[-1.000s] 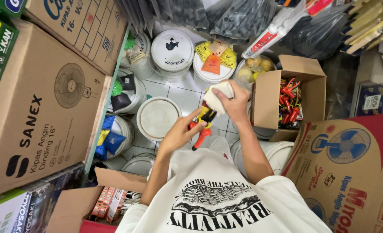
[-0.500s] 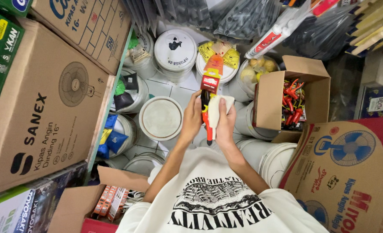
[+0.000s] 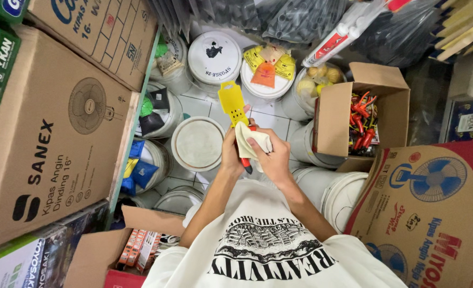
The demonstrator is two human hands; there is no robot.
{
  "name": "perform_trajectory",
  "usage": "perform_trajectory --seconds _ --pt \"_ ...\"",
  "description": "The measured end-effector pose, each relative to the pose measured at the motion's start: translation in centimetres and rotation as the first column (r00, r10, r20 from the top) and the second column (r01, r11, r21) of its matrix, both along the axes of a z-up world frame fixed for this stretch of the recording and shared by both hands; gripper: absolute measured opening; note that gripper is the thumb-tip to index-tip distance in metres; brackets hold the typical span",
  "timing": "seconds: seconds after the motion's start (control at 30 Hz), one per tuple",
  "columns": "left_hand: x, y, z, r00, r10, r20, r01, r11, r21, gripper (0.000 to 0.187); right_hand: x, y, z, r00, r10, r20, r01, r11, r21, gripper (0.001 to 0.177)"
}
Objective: The person wipes a cable, packaged pliers, and other small hardware items with a cloth and places them into a cardboard box.
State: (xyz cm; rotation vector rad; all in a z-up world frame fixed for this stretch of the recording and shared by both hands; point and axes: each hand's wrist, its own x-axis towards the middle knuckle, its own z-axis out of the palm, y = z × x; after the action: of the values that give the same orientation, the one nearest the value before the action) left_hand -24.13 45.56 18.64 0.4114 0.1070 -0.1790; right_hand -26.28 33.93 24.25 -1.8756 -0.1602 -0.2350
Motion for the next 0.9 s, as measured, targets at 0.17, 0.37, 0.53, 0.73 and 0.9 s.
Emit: perform_trajectory --seconds 0.17,0.37,0.53,0.73,0.9 --pt "0.1 0.4 1.6 0.984 0.0 0.178 0.038 0.977 -0.211 0.075 0.1 0.1 1.5 0.999 0.034 0.029 -0.029 0.987 -0.156 0.024" --pt "0.0 1.1 2.2 0.999 0.045 0.019 -0.041 0.989 -0.142 0.075 2.7 -0.1 0.5 0.97 -0.216 0.11 0.237 0.939 -0.251 0.022" --pt "0.8 2.0 1.5 0.993 0.043 0.111 -0.03 0.993 -0.115 0.061 0.1 -0.1 -0.5 0.973 0.067 0.219 -0.005 0.961 -0.275 0.026" --pt "0.9 2.6 2.7 0.995 0.021 0.101 -0.031 0.994 0.102 0.057 0.0 -0.4 -0.2 0.952 0.072 0.297 0.016 0.959 -0.284 0.023" --pt "-0.1 0.3 3.8 0.999 -0.039 -0.032 0.047 0.959 0.279 0.053 1.7 -0.9 0.5 0.928 0.031 0.371 0.084 0.953 -0.291 0.023"
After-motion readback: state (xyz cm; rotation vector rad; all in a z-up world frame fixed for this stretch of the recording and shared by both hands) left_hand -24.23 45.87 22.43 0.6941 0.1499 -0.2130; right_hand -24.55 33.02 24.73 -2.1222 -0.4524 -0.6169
